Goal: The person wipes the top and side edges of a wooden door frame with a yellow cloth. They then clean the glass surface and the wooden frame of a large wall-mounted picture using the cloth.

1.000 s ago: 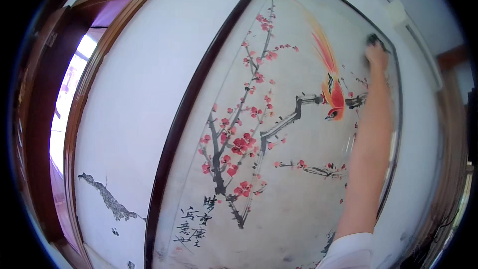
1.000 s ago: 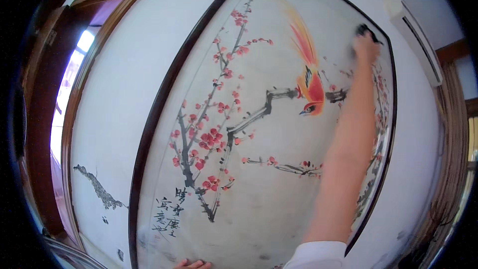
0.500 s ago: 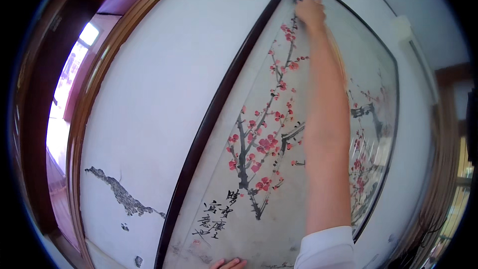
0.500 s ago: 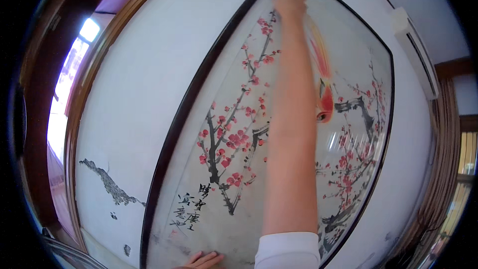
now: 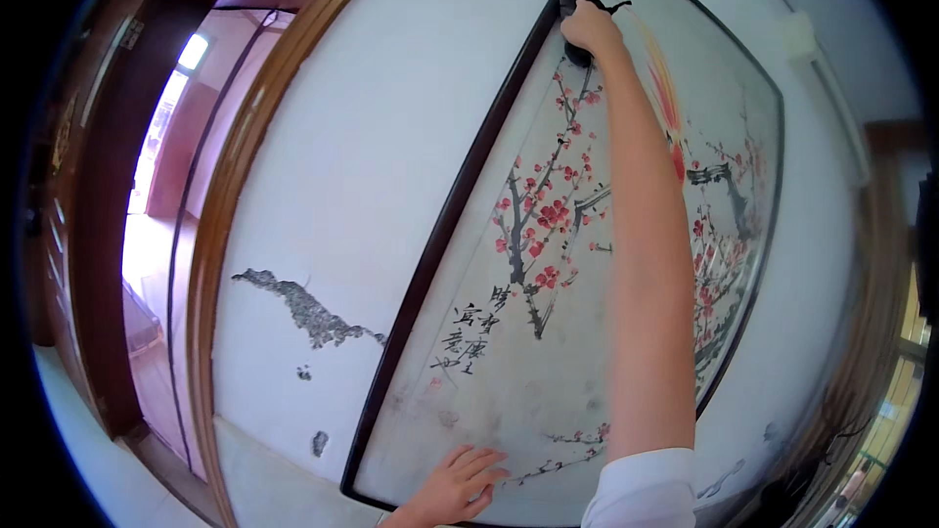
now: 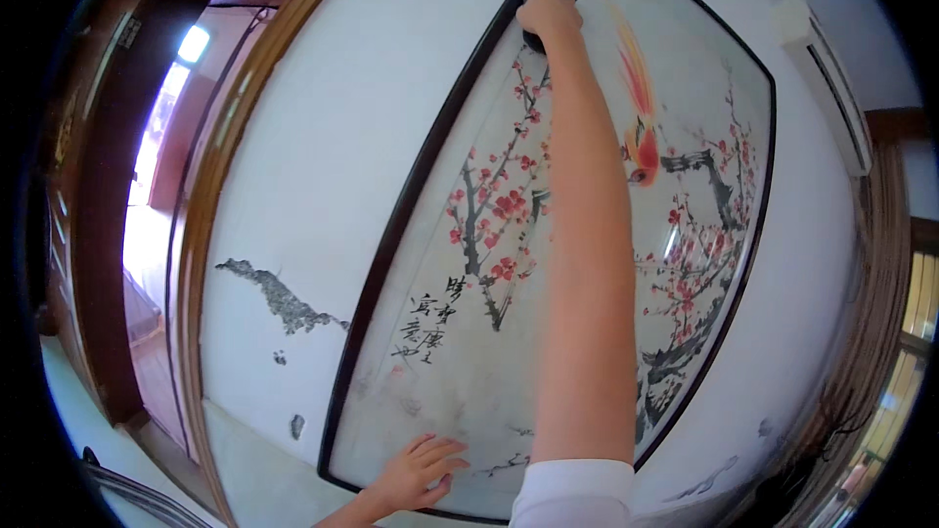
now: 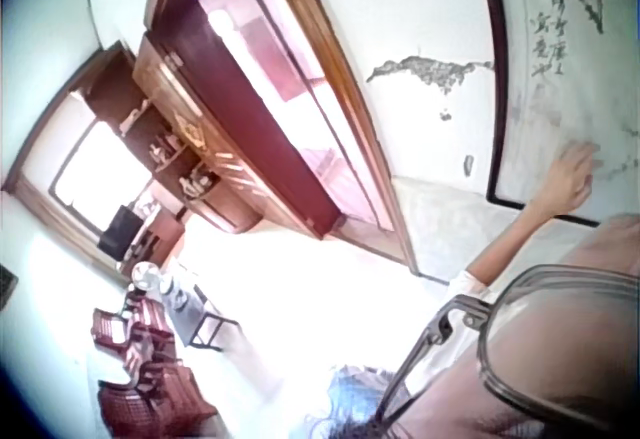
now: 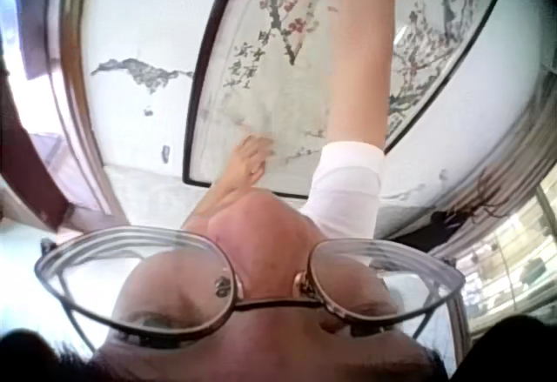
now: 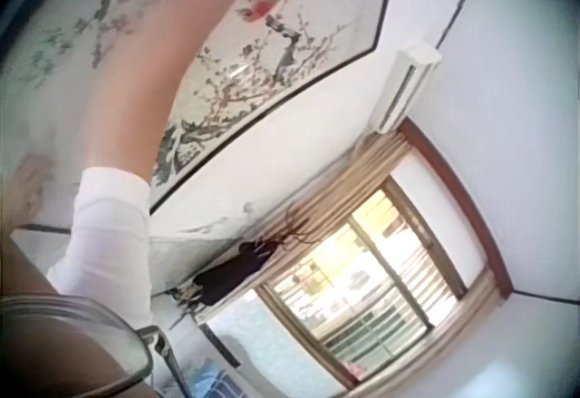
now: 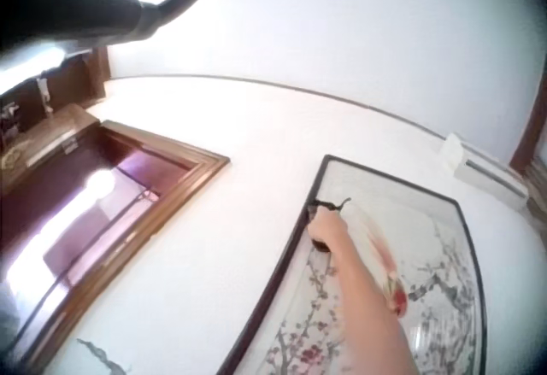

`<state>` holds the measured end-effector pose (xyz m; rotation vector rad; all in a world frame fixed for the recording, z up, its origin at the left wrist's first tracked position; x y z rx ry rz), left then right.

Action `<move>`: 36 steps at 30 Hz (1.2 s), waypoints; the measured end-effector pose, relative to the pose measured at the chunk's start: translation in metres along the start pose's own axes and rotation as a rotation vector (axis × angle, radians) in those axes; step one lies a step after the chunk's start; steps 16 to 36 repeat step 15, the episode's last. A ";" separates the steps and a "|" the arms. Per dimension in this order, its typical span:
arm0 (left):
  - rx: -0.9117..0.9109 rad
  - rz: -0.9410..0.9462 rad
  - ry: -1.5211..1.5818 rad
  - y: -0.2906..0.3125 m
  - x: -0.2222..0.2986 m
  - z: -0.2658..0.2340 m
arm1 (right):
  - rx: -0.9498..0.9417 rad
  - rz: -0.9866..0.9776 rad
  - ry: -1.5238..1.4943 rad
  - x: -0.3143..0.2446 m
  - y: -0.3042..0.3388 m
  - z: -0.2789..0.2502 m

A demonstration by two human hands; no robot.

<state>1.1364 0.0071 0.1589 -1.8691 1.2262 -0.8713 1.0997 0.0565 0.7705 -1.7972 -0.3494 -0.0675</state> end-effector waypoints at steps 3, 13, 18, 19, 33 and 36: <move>-0.043 0.026 0.118 0.016 0.015 -0.002 | -0.055 -0.013 0.018 0.001 0.020 -0.002; 0.189 -0.546 0.033 0.176 0.081 -0.081 | -0.489 -0.335 -0.481 -0.033 0.172 0.025; 0.259 -0.834 0.071 0.246 0.102 -0.068 | -0.701 -0.417 -0.710 -0.069 0.235 0.078; 0.259 -0.834 0.071 0.246 0.102 -0.068 | -0.701 -0.417 -0.710 -0.069 0.235 0.078; 0.259 -0.834 0.071 0.246 0.102 -0.068 | -0.701 -0.417 -0.710 -0.069 0.235 0.078; 0.259 -0.834 0.071 0.246 0.102 -0.068 | -0.701 -0.417 -0.710 -0.069 0.235 0.078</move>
Point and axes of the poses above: each hand's wrist, its own y-axis away from the middle knuckle, its own z-axis out of the palm, x = y × z, the point moved 3 cm from there along -y, towards the middle knuckle, and after that the axes turned 8 degrees about -x, right-handed, at the moved point
